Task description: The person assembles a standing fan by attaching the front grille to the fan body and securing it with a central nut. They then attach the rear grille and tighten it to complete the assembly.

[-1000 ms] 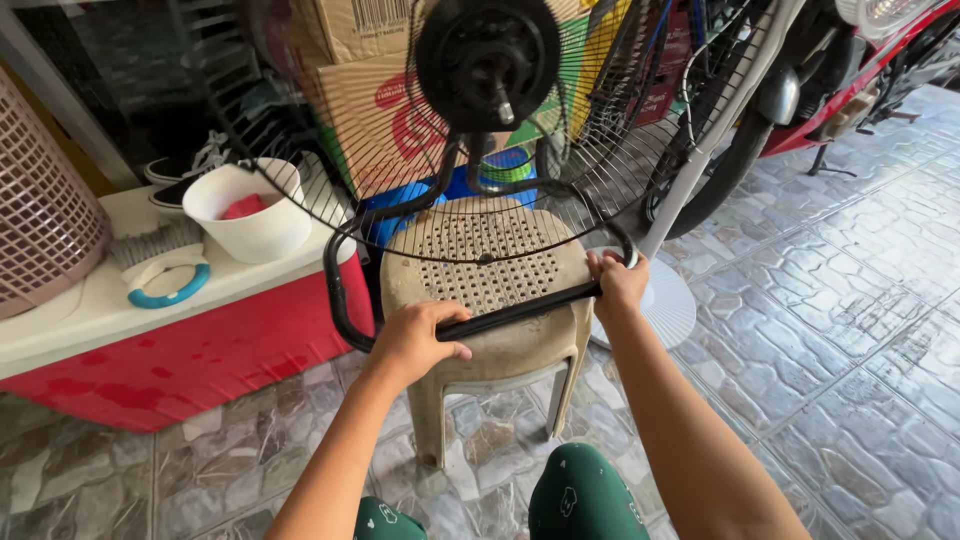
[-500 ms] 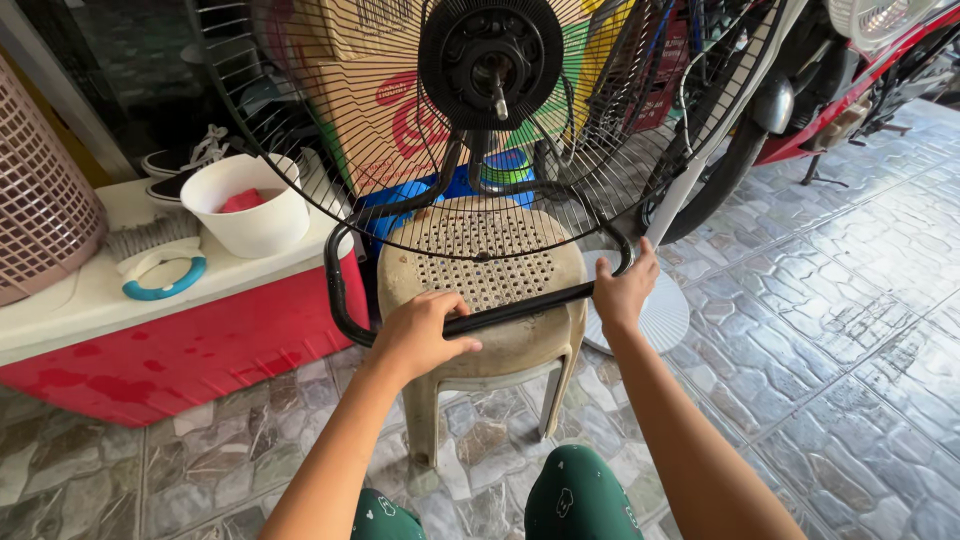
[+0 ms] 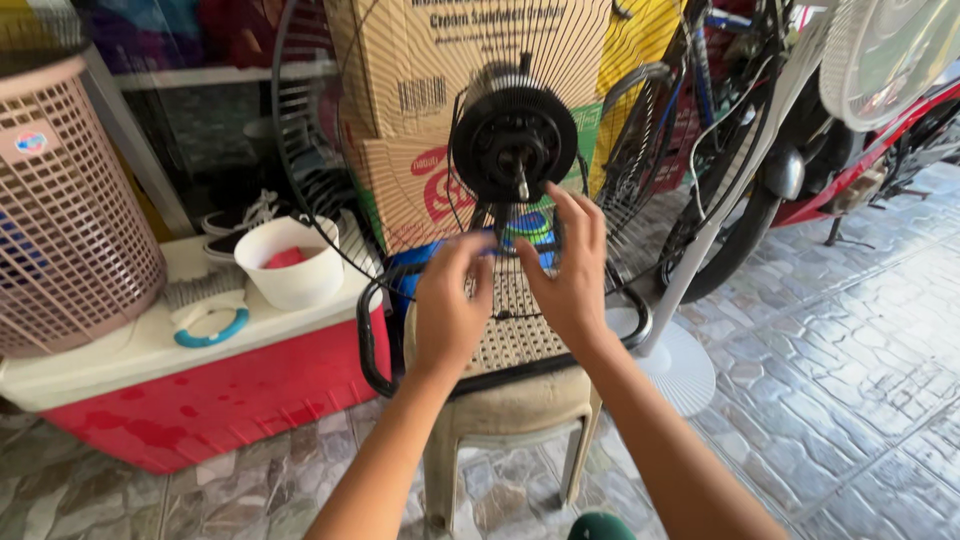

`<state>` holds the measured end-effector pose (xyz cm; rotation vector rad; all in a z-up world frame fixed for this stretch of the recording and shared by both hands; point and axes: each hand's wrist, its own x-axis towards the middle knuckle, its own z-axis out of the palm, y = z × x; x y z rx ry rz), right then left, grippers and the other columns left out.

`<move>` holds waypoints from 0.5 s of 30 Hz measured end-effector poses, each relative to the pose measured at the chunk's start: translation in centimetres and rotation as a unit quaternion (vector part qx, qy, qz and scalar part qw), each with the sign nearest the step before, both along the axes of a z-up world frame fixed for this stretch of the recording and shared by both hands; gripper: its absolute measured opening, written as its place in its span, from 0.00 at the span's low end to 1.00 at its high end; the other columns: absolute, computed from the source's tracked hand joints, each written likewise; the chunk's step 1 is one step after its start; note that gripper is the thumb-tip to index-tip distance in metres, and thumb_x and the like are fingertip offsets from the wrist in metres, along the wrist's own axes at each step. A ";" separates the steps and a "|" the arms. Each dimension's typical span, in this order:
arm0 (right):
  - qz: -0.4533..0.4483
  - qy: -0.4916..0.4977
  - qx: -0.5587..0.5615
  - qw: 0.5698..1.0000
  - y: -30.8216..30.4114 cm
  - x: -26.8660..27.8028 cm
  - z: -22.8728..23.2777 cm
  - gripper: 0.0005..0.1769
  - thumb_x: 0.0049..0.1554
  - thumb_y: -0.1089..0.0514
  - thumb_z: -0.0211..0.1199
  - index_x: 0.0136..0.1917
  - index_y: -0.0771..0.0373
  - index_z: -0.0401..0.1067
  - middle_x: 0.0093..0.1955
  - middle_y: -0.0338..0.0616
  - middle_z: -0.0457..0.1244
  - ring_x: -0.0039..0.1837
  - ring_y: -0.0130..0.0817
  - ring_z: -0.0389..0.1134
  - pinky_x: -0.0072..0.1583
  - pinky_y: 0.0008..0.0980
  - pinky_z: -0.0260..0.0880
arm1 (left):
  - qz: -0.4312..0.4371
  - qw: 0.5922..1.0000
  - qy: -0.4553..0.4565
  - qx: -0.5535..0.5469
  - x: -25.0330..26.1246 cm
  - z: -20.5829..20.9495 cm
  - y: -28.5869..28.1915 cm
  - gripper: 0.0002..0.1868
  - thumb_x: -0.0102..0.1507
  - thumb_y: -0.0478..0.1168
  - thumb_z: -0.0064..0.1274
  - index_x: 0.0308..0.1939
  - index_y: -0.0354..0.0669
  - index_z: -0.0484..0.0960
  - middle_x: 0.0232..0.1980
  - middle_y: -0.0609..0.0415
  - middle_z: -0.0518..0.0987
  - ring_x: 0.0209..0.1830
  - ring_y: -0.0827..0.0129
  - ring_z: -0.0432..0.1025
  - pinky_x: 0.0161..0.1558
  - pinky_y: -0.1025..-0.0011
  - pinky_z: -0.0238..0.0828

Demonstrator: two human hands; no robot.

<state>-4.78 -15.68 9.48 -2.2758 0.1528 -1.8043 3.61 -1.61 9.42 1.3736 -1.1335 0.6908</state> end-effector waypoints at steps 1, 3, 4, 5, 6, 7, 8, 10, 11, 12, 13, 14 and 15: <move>0.003 0.008 -0.041 0.999 -0.1 0.6 1.8 0.41 0.56 0.59 0.72 0.77 0.64 0.57 0.73 0.54 0.55 0.72 0.51 0.57 0.73 0.46 0.57 | 0.008 0.999 -0.024 -0.020 0.4 1.7 -0.3 0.16 0.65 0.28 0.56 0.57 0.39 0.78 0.53 0.47 0.79 0.51 0.56 0.76 0.54 0.64 0.74; -0.015 0.037 -0.109 0.993 -0.6 1.3 4.7 0.43 0.56 0.59 0.72 0.80 0.62 0.56 0.76 0.52 0.54 0.74 0.52 0.55 0.75 0.47 0.57 | 0.061 0.995 -0.076 -0.031 1.0 4.8 -0.6 0.23 0.64 0.28 0.58 0.62 0.40 0.75 0.61 0.47 0.76 0.60 0.53 0.73 0.61 0.62 0.71; -0.036 0.058 -0.136 0.988 -0.8 1.5 5.8 0.42 0.57 0.59 0.71 0.80 0.60 0.57 0.76 0.50 0.54 0.74 0.50 0.56 0.75 0.47 0.57 | 0.106 0.989 -0.102 -0.023 1.3 6.1 -0.5 0.26 0.61 0.29 0.60 0.63 0.41 0.74 0.63 0.47 0.75 0.62 0.52 0.70 0.62 0.60 0.68; -0.057 0.079 -0.163 0.982 -1.1 1.7 6.6 0.42 0.57 0.58 0.71 0.80 0.58 0.57 0.76 0.47 0.54 0.74 0.49 0.56 0.75 0.47 0.57 | 0.152 0.980 -0.128 -0.015 1.5 7.2 -0.5 0.30 0.58 0.29 0.62 0.65 0.41 0.73 0.65 0.48 0.73 0.64 0.50 0.68 0.64 0.57 0.65; -0.067 0.089 -0.184 0.977 -1.5 1.6 7.1 0.42 0.56 0.58 0.71 0.80 0.59 0.58 0.76 0.46 0.54 0.74 0.49 0.56 0.75 0.47 0.58 | 0.186 0.970 -0.155 -0.011 1.8 8.1 -0.4 0.32 0.56 0.32 0.63 0.65 0.42 0.72 0.66 0.47 0.72 0.64 0.49 0.67 0.64 0.55 0.63; -0.077 0.099 -0.205 0.971 -1.9 1.6 7.5 0.43 0.54 0.58 0.71 0.79 0.59 0.59 0.75 0.45 0.55 0.73 0.49 0.56 0.74 0.47 0.58 | 0.219 0.958 -0.182 -0.008 2.1 8.8 -0.3 0.35 0.54 0.34 0.65 0.65 0.42 0.72 0.66 0.47 0.72 0.65 0.48 0.66 0.63 0.52 0.61; -0.087 0.111 -0.225 0.964 -2.2 1.6 7.8 0.43 0.53 0.58 0.71 0.79 0.59 0.59 0.75 0.44 0.55 0.73 0.49 0.56 0.74 0.47 0.58 | 0.253 0.945 -0.207 -0.004 2.4 9.4 -0.3 0.38 0.52 0.36 0.66 0.66 0.43 0.71 0.67 0.47 0.71 0.65 0.47 0.64 0.63 0.50 0.58; -0.067 0.107 -0.239 0.963 -2.8 1.8 8.1 0.42 0.53 0.55 0.72 0.77 0.61 0.60 0.74 0.46 0.55 0.71 0.50 0.56 0.72 0.48 0.58 | 0.212 0.954 -0.214 0.006 3.2 10.2 -0.5 0.37 0.54 0.34 0.65 0.67 0.45 0.72 0.67 0.49 0.71 0.65 0.50 0.65 0.64 0.53 0.61; -0.057 0.106 -0.245 0.962 -3.0 2.0 8.1 0.42 0.54 0.53 0.73 0.76 0.62 0.60 0.73 0.47 0.55 0.71 0.51 0.56 0.71 0.49 0.58 | 0.191 0.957 -0.217 0.012 3.6 10.3 -0.7 0.36 0.55 0.33 0.64 0.68 0.46 0.72 0.67 0.50 0.71 0.65 0.51 0.66 0.65 0.55 0.63; -0.051 0.102 -0.245 0.963 -3.2 2.1 8.2 0.41 0.54 0.54 0.74 0.76 0.62 0.61 0.73 0.47 0.55 0.70 0.51 0.57 0.71 0.49 0.59 | 0.168 0.961 -0.219 0.032 3.8 10.3 -1.1 0.36 0.57 0.30 0.63 0.69 0.47 0.71 0.66 0.51 0.71 0.65 0.53 0.66 0.66 0.56 0.64; -0.044 0.098 -0.245 0.963 -3.3 2.3 8.2 0.41 0.54 0.54 0.74 0.75 0.63 0.61 0.73 0.47 0.55 0.70 0.51 0.57 0.71 0.49 0.59 | 0.144 0.963 -0.222 0.052 3.9 10.2 -1.6 0.35 0.58 0.28 0.61 0.70 0.47 0.71 0.66 0.52 0.71 0.65 0.55 0.67 0.66 0.57 0.65; -0.038 0.092 -0.246 0.964 -3.4 2.3 8.2 0.40 0.53 0.55 0.74 0.74 0.64 0.62 0.72 0.48 0.56 0.70 0.51 0.58 0.71 0.49 0.60 | 0.121 0.964 -0.225 0.071 4.1 10.1 -2.0 0.35 0.60 0.26 0.60 0.71 0.47 0.71 0.65 0.54 0.71 0.65 0.56 0.67 0.66 0.58 0.67; -0.031 0.093 -0.244 0.965 -3.4 2.3 8.2 0.40 0.52 0.56 0.75 0.74 0.64 0.62 0.71 0.48 0.56 0.69 0.50 0.58 0.71 0.48 0.61 | 0.116 0.968 -0.210 0.075 4.0 9.7 -2.5 0.36 0.58 0.24 0.58 0.70 0.45 0.71 0.65 0.52 0.71 0.64 0.55 0.67 0.65 0.59 0.68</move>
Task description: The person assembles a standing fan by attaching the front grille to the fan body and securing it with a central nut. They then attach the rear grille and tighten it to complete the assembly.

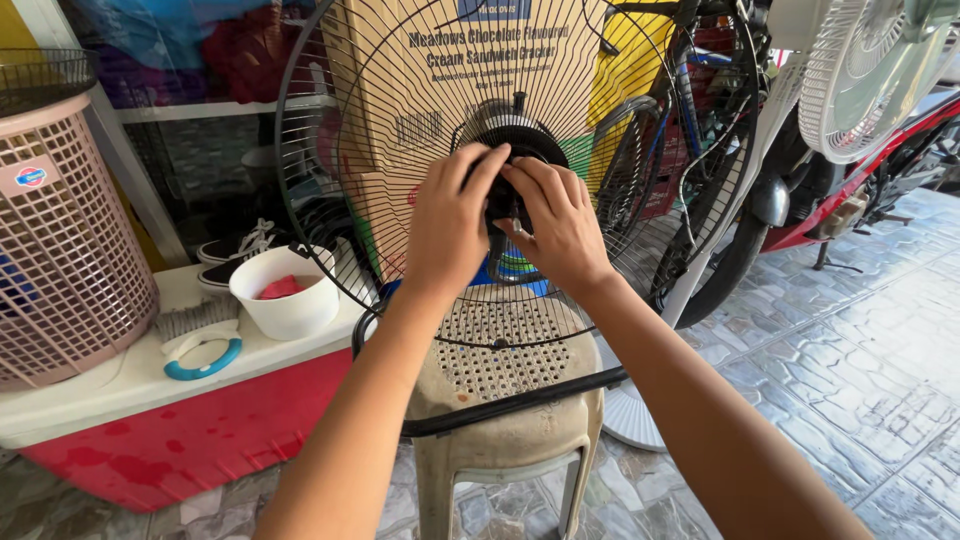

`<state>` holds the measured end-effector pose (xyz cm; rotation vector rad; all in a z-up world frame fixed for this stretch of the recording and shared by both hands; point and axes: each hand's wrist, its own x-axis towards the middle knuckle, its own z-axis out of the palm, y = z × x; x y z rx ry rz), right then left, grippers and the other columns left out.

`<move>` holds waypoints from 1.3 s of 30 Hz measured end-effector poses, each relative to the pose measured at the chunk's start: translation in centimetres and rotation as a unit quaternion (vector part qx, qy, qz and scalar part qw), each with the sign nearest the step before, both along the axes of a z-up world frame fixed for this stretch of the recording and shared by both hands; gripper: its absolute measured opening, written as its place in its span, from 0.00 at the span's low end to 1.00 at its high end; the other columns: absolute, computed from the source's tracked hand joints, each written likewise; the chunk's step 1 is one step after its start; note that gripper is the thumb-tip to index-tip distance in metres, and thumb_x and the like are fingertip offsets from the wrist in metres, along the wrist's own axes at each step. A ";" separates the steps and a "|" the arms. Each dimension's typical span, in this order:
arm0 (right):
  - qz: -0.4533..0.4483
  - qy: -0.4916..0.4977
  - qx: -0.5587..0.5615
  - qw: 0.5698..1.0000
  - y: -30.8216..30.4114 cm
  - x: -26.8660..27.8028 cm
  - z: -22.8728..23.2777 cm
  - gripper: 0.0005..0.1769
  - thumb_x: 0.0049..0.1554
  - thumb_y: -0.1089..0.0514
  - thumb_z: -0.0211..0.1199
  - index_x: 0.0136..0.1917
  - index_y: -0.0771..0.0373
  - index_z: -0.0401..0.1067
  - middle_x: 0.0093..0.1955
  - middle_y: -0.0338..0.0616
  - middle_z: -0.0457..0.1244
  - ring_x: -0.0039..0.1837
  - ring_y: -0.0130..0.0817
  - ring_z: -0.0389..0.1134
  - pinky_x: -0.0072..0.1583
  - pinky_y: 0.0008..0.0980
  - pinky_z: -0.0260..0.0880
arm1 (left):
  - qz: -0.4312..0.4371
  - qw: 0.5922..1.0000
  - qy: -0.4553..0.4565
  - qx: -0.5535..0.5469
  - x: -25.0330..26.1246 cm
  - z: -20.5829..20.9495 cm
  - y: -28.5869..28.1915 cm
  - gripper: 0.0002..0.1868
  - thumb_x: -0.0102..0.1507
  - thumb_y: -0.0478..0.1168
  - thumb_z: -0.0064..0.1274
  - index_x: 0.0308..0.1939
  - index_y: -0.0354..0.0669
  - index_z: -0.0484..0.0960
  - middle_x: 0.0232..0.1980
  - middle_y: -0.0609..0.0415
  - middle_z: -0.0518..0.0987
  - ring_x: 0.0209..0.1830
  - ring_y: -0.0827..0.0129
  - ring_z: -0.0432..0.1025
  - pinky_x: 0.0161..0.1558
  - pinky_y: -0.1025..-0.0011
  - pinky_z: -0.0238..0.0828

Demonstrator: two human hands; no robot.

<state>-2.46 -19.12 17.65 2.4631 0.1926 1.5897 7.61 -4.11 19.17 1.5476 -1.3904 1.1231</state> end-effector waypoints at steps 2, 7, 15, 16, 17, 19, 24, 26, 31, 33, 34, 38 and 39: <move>0.014 0.003 0.004 1.000 -0.1 0.1 0.4 0.40 0.51 0.58 0.76 0.72 0.65 0.63 0.69 0.48 0.57 0.68 0.50 0.60 0.70 0.47 0.63 | -0.005 0.999 0.031 0.006 -0.3 -0.6 -1.0 0.38 0.53 0.20 0.54 0.68 0.42 0.71 0.64 0.48 0.71 0.64 0.51 0.67 0.61 0.60 0.71; 0.044 0.016 0.014 0.999 -0.3 -0.1 1.0 0.42 0.41 0.65 0.76 0.69 0.64 0.67 0.64 0.47 0.59 0.66 0.49 0.62 0.65 0.43 0.68 | -0.064 0.991 0.110 -0.039 -0.8 -1.6 -2.5 0.34 0.55 0.21 0.53 0.67 0.36 0.71 0.61 0.45 0.70 0.61 0.48 0.66 0.58 0.58 0.70; 0.050 0.006 0.026 0.998 -0.4 0.4 1.1 0.41 0.41 0.67 0.75 0.68 0.62 0.68 0.63 0.46 0.59 0.66 0.47 0.64 0.66 0.41 0.69 | -0.063 0.986 0.131 -0.081 -0.6 -1.7 -3.1 0.27 0.62 0.22 0.50 0.65 0.40 0.74 0.58 0.48 0.72 0.58 0.50 0.68 0.57 0.57 0.70; 0.056 0.005 0.024 0.998 -0.4 0.5 1.1 0.41 0.41 0.66 0.76 0.68 0.63 0.68 0.63 0.46 0.59 0.66 0.47 0.63 0.66 0.41 0.69 | -0.063 0.986 0.132 -0.085 -0.5 -1.7 -3.2 0.26 0.62 0.22 0.50 0.65 0.40 0.74 0.58 0.48 0.72 0.58 0.50 0.68 0.58 0.58 0.70; 0.060 0.004 0.023 0.998 -0.5 0.4 1.1 0.41 0.41 0.66 0.76 0.68 0.63 0.68 0.63 0.46 0.59 0.65 0.47 0.63 0.66 0.42 0.68 | -0.064 0.985 0.136 -0.088 -0.6 -1.8 -3.3 0.26 0.62 0.22 0.50 0.64 0.40 0.75 0.58 0.48 0.72 0.59 0.51 0.68 0.58 0.58 0.70; 0.064 0.007 0.031 0.997 -0.5 0.4 1.0 0.40 0.43 0.66 0.76 0.69 0.64 0.68 0.64 0.47 0.59 0.66 0.48 0.62 0.68 0.43 0.67 | -0.069 0.983 0.138 -0.101 -0.7 -2.0 -3.4 0.25 0.63 0.22 0.49 0.64 0.40 0.75 0.57 0.47 0.72 0.59 0.51 0.69 0.59 0.58 0.69; 0.039 0.009 0.072 0.997 0.0 0.7 0.8 0.40 0.44 0.67 0.74 0.70 0.64 0.67 0.69 0.50 0.58 0.71 0.52 0.58 0.72 0.47 0.61 | -0.085 0.974 0.165 -0.131 -1.0 -1.2 -3.3 0.23 0.66 0.22 0.47 0.63 0.40 0.76 0.57 0.44 0.71 0.60 0.48 0.68 0.63 0.55 0.67; 0.010 0.003 0.089 0.996 0.6 0.9 0.8 0.40 0.44 0.68 0.73 0.70 0.63 0.67 0.70 0.48 0.59 0.72 0.52 0.58 0.73 0.48 0.59 | -0.090 0.968 0.197 -0.129 -1.4 -0.4 -3.1 0.22 0.65 0.22 0.46 0.63 0.40 0.76 0.56 0.43 0.72 0.60 0.48 0.69 0.63 0.54 0.66; -0.003 -0.022 0.250 0.968 4.2 0.2 1.0 0.36 0.42 0.66 0.73 0.63 0.64 0.65 0.65 0.54 0.58 0.70 0.54 0.57 0.69 0.50 0.56 | -0.077 0.955 0.274 -0.088 -2.7 2.1 -2.3 0.21 0.66 0.22 0.46 0.61 0.40 0.77 0.58 0.43 0.74 0.61 0.47 0.70 0.63 0.55 0.67; 0.017 -0.011 0.348 0.937 6.2 -0.5 1.6 0.33 0.42 0.67 0.72 0.61 0.61 0.66 0.63 0.52 0.57 0.68 0.52 0.58 0.69 0.47 0.59 | -0.079 0.944 0.313 -0.070 -3.2 3.2 -1.7 0.20 0.65 0.22 0.45 0.60 0.40 0.77 0.58 0.43 0.74 0.60 0.47 0.71 0.62 0.56 0.68; 0.024 0.004 0.383 0.924 7.0 -0.9 2.0 0.34 0.42 0.69 0.71 0.61 0.61 0.66 0.63 0.52 0.57 0.69 0.52 0.59 0.69 0.46 0.60 | -0.084 0.937 0.335 -0.060 -3.5 3.7 -1.5 0.21 0.64 0.22 0.44 0.59 0.40 0.77 0.57 0.43 0.74 0.60 0.47 0.72 0.61 0.57 0.68; 0.038 0.075 0.540 0.837 8.7 -2.4 4.0 0.35 0.43 0.71 0.68 0.64 0.61 0.65 0.67 0.53 0.56 0.70 0.53 0.59 0.63 0.42 0.67 | -0.081 0.900 0.428 -0.012 -4.6 4.3 -0.8 0.19 0.64 0.23 0.44 0.57 0.39 0.77 0.58 0.42 0.75 0.59 0.48 0.72 0.58 0.60 0.70; 0.037 0.095 0.582 0.807 8.9 -2.8 4.7 0.35 0.44 0.71 0.67 0.64 0.61 0.65 0.68 0.53 0.55 0.70 0.53 0.59 0.60 0.41 0.70 | -0.085 0.891 0.447 0.005 -4.7 4.3 -0.8 0.18 0.63 0.24 0.46 0.56 0.39 0.78 0.57 0.43 0.76 0.59 0.49 0.73 0.59 0.60 0.70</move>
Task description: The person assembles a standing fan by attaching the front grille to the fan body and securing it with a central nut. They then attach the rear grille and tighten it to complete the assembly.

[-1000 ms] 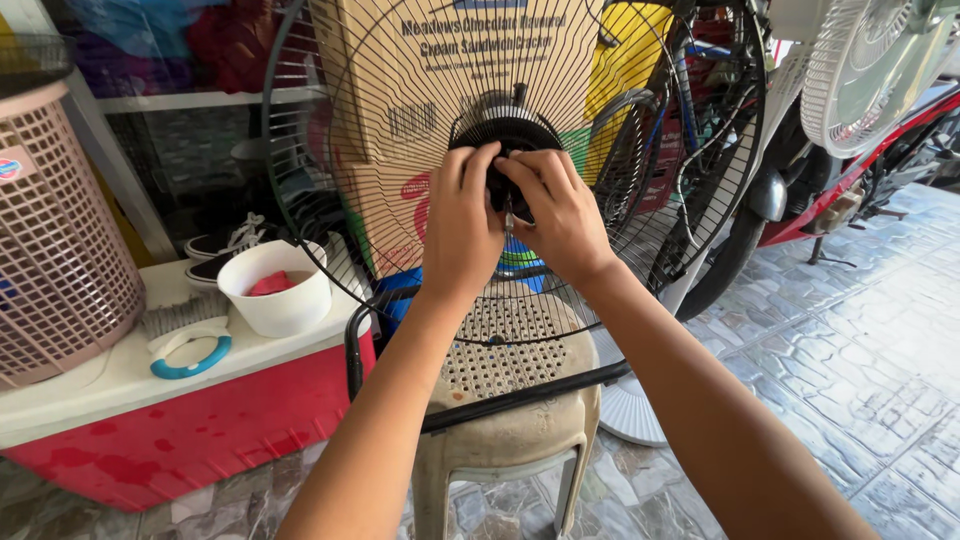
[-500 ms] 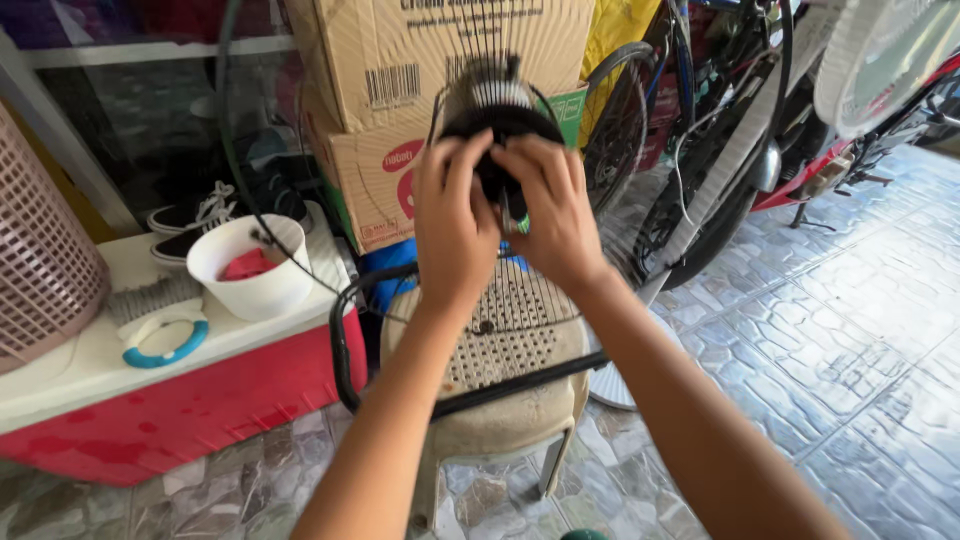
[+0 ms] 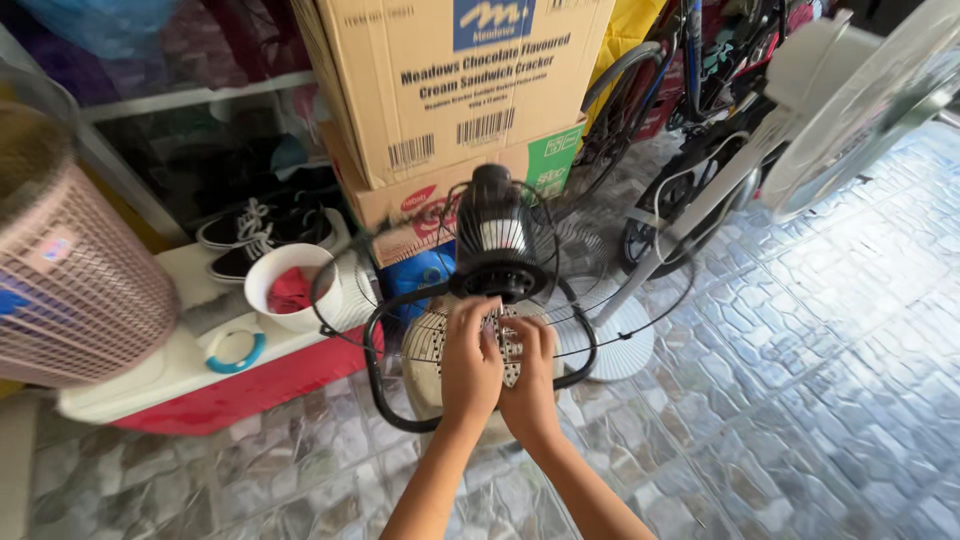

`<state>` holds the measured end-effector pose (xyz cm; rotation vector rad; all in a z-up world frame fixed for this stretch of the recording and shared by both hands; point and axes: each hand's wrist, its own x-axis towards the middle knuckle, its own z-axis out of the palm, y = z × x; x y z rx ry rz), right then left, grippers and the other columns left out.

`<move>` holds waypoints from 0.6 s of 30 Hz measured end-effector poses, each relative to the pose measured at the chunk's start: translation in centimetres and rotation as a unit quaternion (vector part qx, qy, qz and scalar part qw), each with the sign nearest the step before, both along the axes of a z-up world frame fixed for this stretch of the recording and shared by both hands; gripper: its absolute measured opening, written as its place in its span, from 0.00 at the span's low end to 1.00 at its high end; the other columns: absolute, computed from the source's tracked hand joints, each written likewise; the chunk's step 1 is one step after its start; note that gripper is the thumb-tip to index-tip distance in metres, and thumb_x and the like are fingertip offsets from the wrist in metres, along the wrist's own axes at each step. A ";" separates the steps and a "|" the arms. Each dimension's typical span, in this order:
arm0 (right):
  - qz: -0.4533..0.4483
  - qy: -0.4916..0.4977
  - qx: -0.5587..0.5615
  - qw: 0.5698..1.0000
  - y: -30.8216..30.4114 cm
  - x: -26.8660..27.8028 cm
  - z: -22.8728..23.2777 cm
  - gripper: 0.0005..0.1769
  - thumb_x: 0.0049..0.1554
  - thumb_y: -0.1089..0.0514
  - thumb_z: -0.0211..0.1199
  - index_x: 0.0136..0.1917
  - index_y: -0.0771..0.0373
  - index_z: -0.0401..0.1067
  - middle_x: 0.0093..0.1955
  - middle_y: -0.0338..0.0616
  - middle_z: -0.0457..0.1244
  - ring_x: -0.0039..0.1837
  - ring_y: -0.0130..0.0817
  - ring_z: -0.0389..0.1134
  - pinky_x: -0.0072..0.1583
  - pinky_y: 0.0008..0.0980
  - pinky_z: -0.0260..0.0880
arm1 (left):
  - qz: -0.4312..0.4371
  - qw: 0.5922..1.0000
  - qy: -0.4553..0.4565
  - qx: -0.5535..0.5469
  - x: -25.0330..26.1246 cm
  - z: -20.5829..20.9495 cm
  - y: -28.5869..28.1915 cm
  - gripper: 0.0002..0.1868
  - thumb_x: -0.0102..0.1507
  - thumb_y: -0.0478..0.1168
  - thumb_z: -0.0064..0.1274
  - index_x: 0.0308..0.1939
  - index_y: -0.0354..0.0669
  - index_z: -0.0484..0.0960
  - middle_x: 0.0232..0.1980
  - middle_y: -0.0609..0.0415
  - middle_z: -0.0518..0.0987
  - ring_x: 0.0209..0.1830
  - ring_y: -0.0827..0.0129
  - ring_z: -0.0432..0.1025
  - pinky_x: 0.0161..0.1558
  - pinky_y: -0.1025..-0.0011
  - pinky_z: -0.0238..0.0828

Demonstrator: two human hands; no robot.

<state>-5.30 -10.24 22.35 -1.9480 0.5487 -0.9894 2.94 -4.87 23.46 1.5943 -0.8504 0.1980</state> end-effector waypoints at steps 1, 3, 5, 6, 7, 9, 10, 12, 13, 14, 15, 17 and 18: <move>0.014 0.013 -0.004 1.000 0.1 -0.3 0.8 0.36 0.43 0.71 0.67 0.65 0.62 0.64 0.68 0.54 0.55 0.70 0.54 0.59 0.63 0.42 0.68 | -0.012 1.000 0.019 0.015 0.1 0.0 0.1 0.17 0.63 0.25 0.47 0.55 0.39 0.78 0.56 0.44 0.78 0.59 0.50 0.74 0.60 0.61 0.70; 0.047 0.039 -0.015 0.998 0.0 -1.1 2.7 0.40 0.42 0.72 0.66 0.68 0.63 0.62 0.68 0.56 0.56 0.70 0.56 0.59 0.68 0.44 0.65 | -0.035 0.993 0.088 0.065 -0.1 0.1 0.8 0.16 0.62 0.29 0.51 0.54 0.41 0.80 0.55 0.46 0.80 0.56 0.53 0.75 0.57 0.62 0.72; 0.067 0.113 -0.017 0.991 0.3 -2.1 5.1 0.38 0.41 0.68 0.71 0.64 0.63 0.63 0.66 0.56 0.55 0.69 0.57 0.59 0.66 0.44 0.64 | -0.060 0.973 0.180 0.130 0.2 0.6 1.9 0.16 0.61 0.35 0.57 0.54 0.43 0.82 0.53 0.48 0.82 0.52 0.57 0.77 0.50 0.64 0.75; 0.077 0.151 -0.019 0.985 0.3 -2.6 6.4 0.37 0.41 0.67 0.74 0.63 0.63 0.64 0.65 0.56 0.55 0.68 0.57 0.59 0.65 0.44 0.64 | -0.065 0.963 0.213 0.152 0.2 0.9 2.6 0.16 0.61 0.37 0.58 0.53 0.44 0.82 0.52 0.50 0.83 0.50 0.59 0.78 0.50 0.65 0.76; 0.096 0.172 -0.022 0.980 0.5 -3.3 7.7 0.34 0.43 0.66 0.75 0.62 0.63 0.65 0.66 0.56 0.55 0.68 0.57 0.58 0.66 0.44 0.63 | -0.070 0.951 0.245 0.173 0.4 1.3 3.6 0.16 0.61 0.40 0.60 0.53 0.45 0.83 0.51 0.52 0.84 0.48 0.61 0.80 0.49 0.66 0.76; 0.136 0.213 -0.025 0.967 1.5 -4.6 10.0 0.30 0.47 0.63 0.76 0.60 0.63 0.66 0.67 0.57 0.55 0.69 0.58 0.57 0.66 0.46 0.61 | -0.074 0.934 0.286 0.200 0.7 1.9 6.1 0.17 0.61 0.43 0.61 0.53 0.46 0.84 0.49 0.53 0.86 0.45 0.65 0.81 0.49 0.68 0.77; 0.149 0.232 -0.021 0.961 2.0 -4.4 10.9 0.27 0.49 0.62 0.75 0.59 0.63 0.68 0.64 0.55 0.58 0.68 0.55 0.60 0.65 0.44 0.62 | -0.075 0.931 0.293 0.205 1.2 2.4 7.4 0.17 0.61 0.43 0.61 0.53 0.46 0.84 0.47 0.53 0.87 0.44 0.67 0.81 0.49 0.69 0.77; 0.176 0.270 -0.011 0.947 3.6 -3.9 12.1 0.21 0.51 0.60 0.74 0.57 0.63 0.71 0.58 0.50 0.64 0.65 0.48 0.65 0.63 0.42 0.65 | -0.076 0.936 0.285 0.193 2.7 3.3 10.4 0.16 0.62 0.44 0.59 0.53 0.45 0.84 0.46 0.53 0.88 0.43 0.69 0.81 0.48 0.69 0.76; 0.216 0.267 0.055 0.938 4.5 -3.1 12.3 0.19 0.53 0.59 0.72 0.56 0.63 0.72 0.56 0.47 0.66 0.61 0.44 0.68 0.60 0.39 0.68 | -0.076 0.943 0.271 0.177 3.7 3.7 12.0 0.16 0.63 0.44 0.59 0.53 0.45 0.85 0.45 0.52 0.88 0.44 0.69 0.81 0.47 0.69 0.76; 0.256 0.263 0.120 0.922 5.5 -1.6 12.3 0.17 0.54 0.59 0.70 0.55 0.63 0.72 0.54 0.44 0.68 0.57 0.39 0.71 0.58 0.37 0.71 | -0.074 0.951 0.255 0.161 4.8 4.1 13.5 0.15 0.64 0.44 0.58 0.53 0.44 0.85 0.45 0.51 0.88 0.45 0.70 0.80 0.46 0.70 0.76; 0.294 0.259 0.185 0.901 6.6 -0.1 12.1 0.16 0.55 0.58 0.69 0.55 0.64 0.72 0.52 0.41 0.70 0.53 0.35 0.74 0.55 0.34 0.74 | -0.066 0.948 0.273 0.149 5.7 4.5 15.0 0.16 0.64 0.44 0.58 0.53 0.44 0.85 0.45 0.52 0.87 0.43 0.72 0.80 0.45 0.71 0.76; 0.368 0.190 0.216 0.884 9.2 4.0 11.5 0.15 0.57 0.58 0.67 0.56 0.64 0.73 0.51 0.39 0.70 0.53 0.29 0.72 0.54 0.30 0.74 | -0.044 0.943 0.307 0.125 8.3 5.4 18.6 0.16 0.64 0.45 0.58 0.54 0.44 0.84 0.46 0.54 0.86 0.41 0.75 0.79 0.41 0.74 0.77; 0.405 0.153 0.233 0.871 11.0 5.9 11.4 0.14 0.58 0.59 0.66 0.57 0.65 0.74 0.51 0.38 0.70 0.52 0.26 0.72 0.54 0.29 0.74 | -0.037 0.934 0.337 0.116 9.7 6.0 20.4 0.16 0.64 0.45 0.57 0.54 0.45 0.84 0.46 0.55 0.85 0.38 0.75 0.78 0.38 0.74 0.76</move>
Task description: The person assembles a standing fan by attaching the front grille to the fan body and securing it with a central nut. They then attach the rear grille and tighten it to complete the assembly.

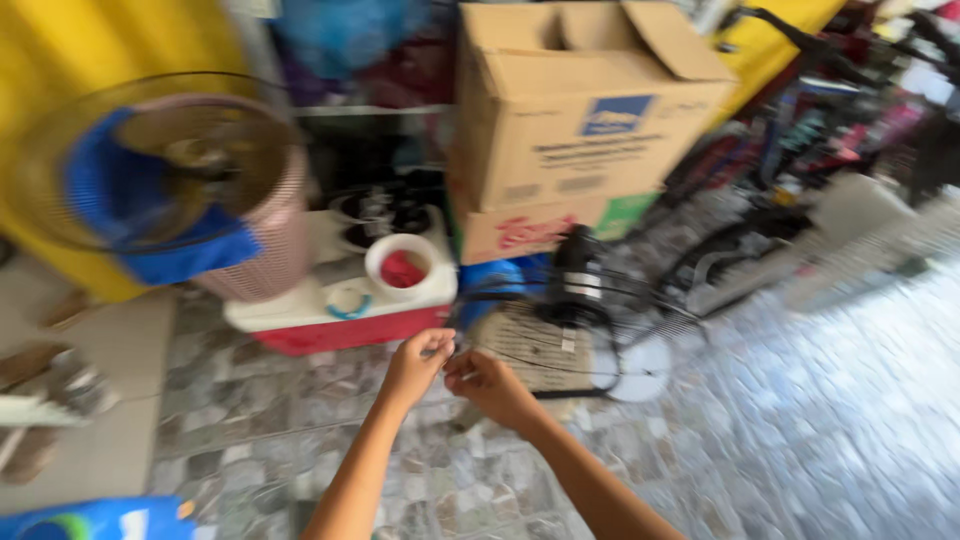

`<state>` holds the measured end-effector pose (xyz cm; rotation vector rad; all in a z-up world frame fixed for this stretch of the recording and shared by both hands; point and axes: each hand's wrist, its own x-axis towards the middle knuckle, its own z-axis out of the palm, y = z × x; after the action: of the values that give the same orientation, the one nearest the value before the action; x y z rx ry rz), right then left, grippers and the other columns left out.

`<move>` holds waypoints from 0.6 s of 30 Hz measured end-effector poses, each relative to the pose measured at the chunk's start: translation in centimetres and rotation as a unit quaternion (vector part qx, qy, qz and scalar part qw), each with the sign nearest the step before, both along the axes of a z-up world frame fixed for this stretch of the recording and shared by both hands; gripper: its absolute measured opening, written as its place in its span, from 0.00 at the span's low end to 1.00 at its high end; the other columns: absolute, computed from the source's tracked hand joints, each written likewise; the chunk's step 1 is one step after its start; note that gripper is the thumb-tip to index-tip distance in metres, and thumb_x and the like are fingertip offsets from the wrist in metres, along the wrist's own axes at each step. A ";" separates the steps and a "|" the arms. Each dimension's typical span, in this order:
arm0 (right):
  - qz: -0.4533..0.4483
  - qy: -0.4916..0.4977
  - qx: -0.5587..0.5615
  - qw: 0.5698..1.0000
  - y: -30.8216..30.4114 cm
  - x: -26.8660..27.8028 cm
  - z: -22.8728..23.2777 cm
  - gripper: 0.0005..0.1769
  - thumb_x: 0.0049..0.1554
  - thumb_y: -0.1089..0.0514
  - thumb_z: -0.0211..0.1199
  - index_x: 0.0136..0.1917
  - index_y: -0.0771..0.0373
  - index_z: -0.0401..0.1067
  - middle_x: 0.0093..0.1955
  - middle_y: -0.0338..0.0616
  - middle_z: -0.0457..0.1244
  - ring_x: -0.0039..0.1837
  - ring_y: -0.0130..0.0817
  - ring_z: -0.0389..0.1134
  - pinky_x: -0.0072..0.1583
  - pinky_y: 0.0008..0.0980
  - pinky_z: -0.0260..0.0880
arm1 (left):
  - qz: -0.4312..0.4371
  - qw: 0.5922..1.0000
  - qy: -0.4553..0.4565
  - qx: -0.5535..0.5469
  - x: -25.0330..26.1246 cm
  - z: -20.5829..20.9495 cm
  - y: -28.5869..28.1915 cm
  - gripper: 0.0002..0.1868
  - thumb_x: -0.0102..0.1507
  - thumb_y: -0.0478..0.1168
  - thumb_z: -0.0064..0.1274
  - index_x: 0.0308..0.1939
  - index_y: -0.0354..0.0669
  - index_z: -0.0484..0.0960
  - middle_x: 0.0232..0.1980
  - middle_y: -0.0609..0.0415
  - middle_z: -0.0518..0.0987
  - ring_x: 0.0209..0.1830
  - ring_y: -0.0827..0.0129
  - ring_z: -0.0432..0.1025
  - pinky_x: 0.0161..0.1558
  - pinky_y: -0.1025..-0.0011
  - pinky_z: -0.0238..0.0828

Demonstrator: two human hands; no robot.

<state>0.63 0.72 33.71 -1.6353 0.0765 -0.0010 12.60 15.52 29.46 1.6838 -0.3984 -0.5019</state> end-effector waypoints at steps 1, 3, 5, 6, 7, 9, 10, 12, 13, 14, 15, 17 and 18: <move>0.003 0.036 -0.003 0.999 1.5 1.6 0.1 0.14 0.58 0.58 0.66 0.57 0.63 0.74 0.51 0.38 0.70 0.51 0.26 0.71 0.51 0.28 0.73 | 0.012 0.999 0.031 -0.005 1.2 0.7 1.3 0.16 0.64 0.45 0.57 0.54 0.45 0.84 0.45 0.56 0.85 0.35 0.76 0.76 0.35 0.75 0.74; 0.009 0.099 -0.007 0.995 4.4 5.8 0.9 0.14 0.58 0.57 0.65 0.58 0.61 0.74 0.50 0.36 0.70 0.49 0.25 0.71 0.47 0.28 0.70 | 0.036 0.998 0.044 -0.014 4.6 2.4 5.1 0.15 0.65 0.45 0.57 0.53 0.45 0.84 0.43 0.56 0.84 0.31 0.76 0.74 0.31 0.75 0.72; 0.014 0.086 0.050 0.995 7.9 10.3 2.3 0.15 0.57 0.58 0.64 0.57 0.62 0.73 0.51 0.37 0.71 0.49 0.27 0.72 0.48 0.29 0.72 | 0.059 0.998 0.024 -0.025 7.5 3.9 9.2 0.15 0.65 0.44 0.58 0.53 0.43 0.84 0.41 0.56 0.83 0.28 0.77 0.72 0.29 0.76 0.70; 0.013 0.085 0.078 0.993 10.5 12.1 2.9 0.16 0.56 0.58 0.63 0.57 0.63 0.72 0.51 0.37 0.72 0.48 0.28 0.73 0.48 0.29 0.73 | 0.077 0.997 0.018 -0.022 8.9 4.7 11.7 0.14 0.65 0.43 0.57 0.53 0.43 0.84 0.41 0.56 0.83 0.29 0.77 0.73 0.29 0.77 0.70; 0.011 0.106 0.059 0.993 13.1 13.6 3.7 0.16 0.58 0.56 0.62 0.58 0.62 0.72 0.51 0.37 0.71 0.49 0.27 0.72 0.49 0.28 0.72 | 0.096 0.995 0.012 -0.019 10.6 5.4 14.1 0.14 0.65 0.43 0.57 0.52 0.43 0.84 0.40 0.57 0.84 0.29 0.78 0.74 0.30 0.77 0.71; -0.001 0.145 0.019 0.989 16.6 16.1 5.5 0.16 0.62 0.52 0.61 0.60 0.61 0.73 0.49 0.37 0.69 0.50 0.25 0.71 0.51 0.27 0.71 | 0.125 0.992 -0.022 -0.007 14.4 6.8 18.3 0.13 0.65 0.41 0.56 0.52 0.42 0.85 0.39 0.57 0.84 0.30 0.79 0.74 0.30 0.78 0.71; 0.002 0.146 0.029 0.989 18.5 17.4 6.4 0.16 0.62 0.52 0.61 0.60 0.61 0.73 0.49 0.38 0.69 0.50 0.25 0.71 0.51 0.27 0.71 | 0.139 0.989 -0.045 -0.002 16.0 7.3 20.0 0.13 0.65 0.41 0.57 0.51 0.41 0.85 0.38 0.56 0.84 0.30 0.79 0.74 0.30 0.78 0.70; 0.006 0.150 0.050 0.987 22.0 19.8 7.7 0.17 0.62 0.51 0.60 0.60 0.62 0.73 0.49 0.38 0.69 0.50 0.26 0.72 0.51 0.28 0.70 | 0.164 0.985 -0.055 -0.016 19.0 8.0 22.8 0.12 0.65 0.38 0.56 0.51 0.40 0.85 0.39 0.55 0.85 0.30 0.78 0.74 0.30 0.78 0.69; 0.015 0.151 0.043 0.987 23.1 20.8 8.3 0.17 0.62 0.51 0.60 0.60 0.62 0.73 0.49 0.38 0.69 0.50 0.25 0.72 0.52 0.28 0.70 | 0.175 0.983 -0.042 -0.036 20.3 8.3 23.9 0.12 0.64 0.36 0.55 0.51 0.39 0.85 0.40 0.55 0.86 0.30 0.78 0.73 0.30 0.78 0.69; 0.024 0.150 0.035 0.988 24.0 22.0 8.8 0.17 0.62 0.51 0.59 0.61 0.62 0.73 0.50 0.38 0.69 0.51 0.25 0.72 0.53 0.27 0.71 | 0.186 0.980 -0.032 -0.057 21.9 8.6 24.9 0.12 0.64 0.35 0.53 0.50 0.38 0.85 0.41 0.55 0.86 0.30 0.77 0.73 0.29 0.77 0.69; 0.033 0.148 0.027 0.988 24.8 23.4 9.1 0.18 0.63 0.51 0.59 0.61 0.62 0.73 0.51 0.37 0.69 0.51 0.24 0.72 0.53 0.27 0.71 | 0.193 0.978 -0.030 -0.066 23.3 8.9 25.7 0.12 0.64 0.35 0.54 0.50 0.38 0.84 0.42 0.55 0.86 0.30 0.77 0.74 0.30 0.78 0.70; 0.017 0.128 0.045 0.991 25.4 26.3 9.2 0.18 0.63 0.53 0.59 0.62 0.65 0.73 0.52 0.41 0.71 0.50 0.27 0.71 0.54 0.27 0.72 | 0.206 0.975 -0.020 -0.083 25.4 9.2 26.5 0.12 0.64 0.35 0.54 0.51 0.39 0.84 0.43 0.54 0.86 0.31 0.78 0.75 0.30 0.78 0.71; 0.009 0.117 0.055 0.992 25.4 27.8 9.0 0.19 0.63 0.54 0.59 0.62 0.67 0.73 0.53 0.42 0.71 0.50 0.28 0.70 0.55 0.28 0.72 | 0.219 0.972 -0.022 -0.077 26.3 9.2 26.8 0.12 0.64 0.36 0.54 0.51 0.40 0.84 0.42 0.54 0.86 0.31 0.77 0.76 0.31 0.78 0.73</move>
<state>28.39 26.14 42.72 -1.5203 0.2387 0.2064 38.91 42.28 38.68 1.5729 -0.0857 -0.1028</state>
